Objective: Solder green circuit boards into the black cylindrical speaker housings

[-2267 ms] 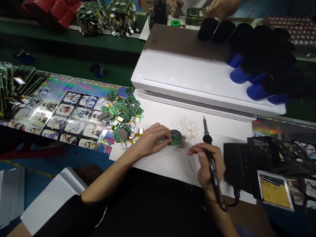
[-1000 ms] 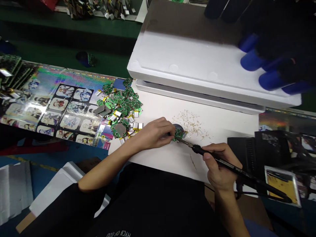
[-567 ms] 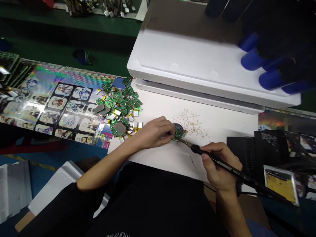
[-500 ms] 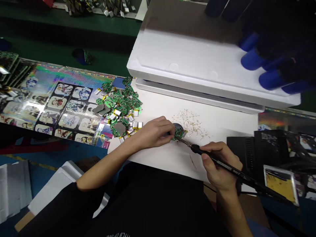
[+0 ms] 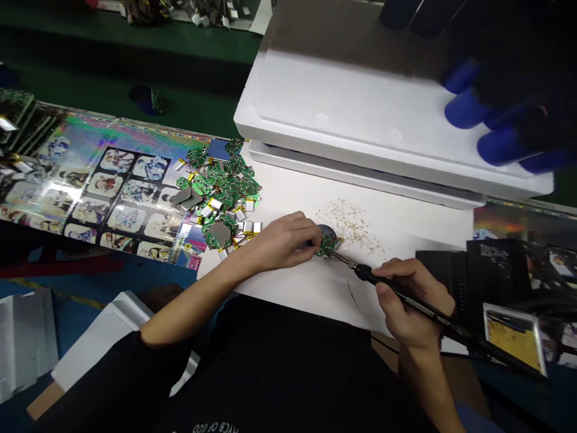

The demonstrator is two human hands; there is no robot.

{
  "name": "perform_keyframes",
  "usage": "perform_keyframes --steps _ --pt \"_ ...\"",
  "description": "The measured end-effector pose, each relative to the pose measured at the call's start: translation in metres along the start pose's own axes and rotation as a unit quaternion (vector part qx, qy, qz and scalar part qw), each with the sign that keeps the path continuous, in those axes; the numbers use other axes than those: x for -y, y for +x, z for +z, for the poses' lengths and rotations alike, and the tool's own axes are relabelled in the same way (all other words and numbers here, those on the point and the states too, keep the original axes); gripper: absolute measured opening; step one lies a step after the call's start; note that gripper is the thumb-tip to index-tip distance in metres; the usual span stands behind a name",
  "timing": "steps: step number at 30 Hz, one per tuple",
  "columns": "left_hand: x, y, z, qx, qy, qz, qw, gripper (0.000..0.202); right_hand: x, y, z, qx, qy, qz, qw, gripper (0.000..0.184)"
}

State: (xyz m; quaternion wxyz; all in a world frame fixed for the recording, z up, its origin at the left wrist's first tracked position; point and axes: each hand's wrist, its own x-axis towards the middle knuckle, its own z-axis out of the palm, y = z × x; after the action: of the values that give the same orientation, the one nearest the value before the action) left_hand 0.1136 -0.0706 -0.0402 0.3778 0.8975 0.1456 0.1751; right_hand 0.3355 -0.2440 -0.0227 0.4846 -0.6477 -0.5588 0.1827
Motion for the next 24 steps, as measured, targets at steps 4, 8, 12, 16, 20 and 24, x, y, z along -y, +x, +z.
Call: perform_keyframes --steps 4,8,12,16,20,24 --pt "0.001 0.000 0.001 0.000 -0.004 -0.003 1.000 0.013 -0.007 -0.006 0.000 -0.097 0.040 0.023 0.994 0.010" --pt "0.001 -0.001 0.002 -0.002 -0.005 -0.003 1.000 0.012 -0.001 -0.002 0.008 -0.171 0.089 0.075 0.978 0.016" --pt "0.001 -0.001 0.002 -0.003 -0.004 -0.001 1.000 0.012 0.010 0.003 0.021 -0.130 0.156 0.073 0.977 0.029" --pt "0.000 -0.001 0.002 -0.009 -0.007 0.003 1.000 0.011 0.008 -0.005 0.037 -0.082 0.129 0.057 0.987 0.026" --pt "0.001 -0.003 0.003 -0.027 -0.022 0.009 0.999 0.010 -0.004 -0.013 0.055 -0.035 0.004 0.005 0.999 0.033" --pt "0.004 -0.007 0.009 -0.065 -0.059 -0.005 0.996 0.005 -0.015 -0.010 0.065 0.007 -0.048 -0.045 0.998 0.046"
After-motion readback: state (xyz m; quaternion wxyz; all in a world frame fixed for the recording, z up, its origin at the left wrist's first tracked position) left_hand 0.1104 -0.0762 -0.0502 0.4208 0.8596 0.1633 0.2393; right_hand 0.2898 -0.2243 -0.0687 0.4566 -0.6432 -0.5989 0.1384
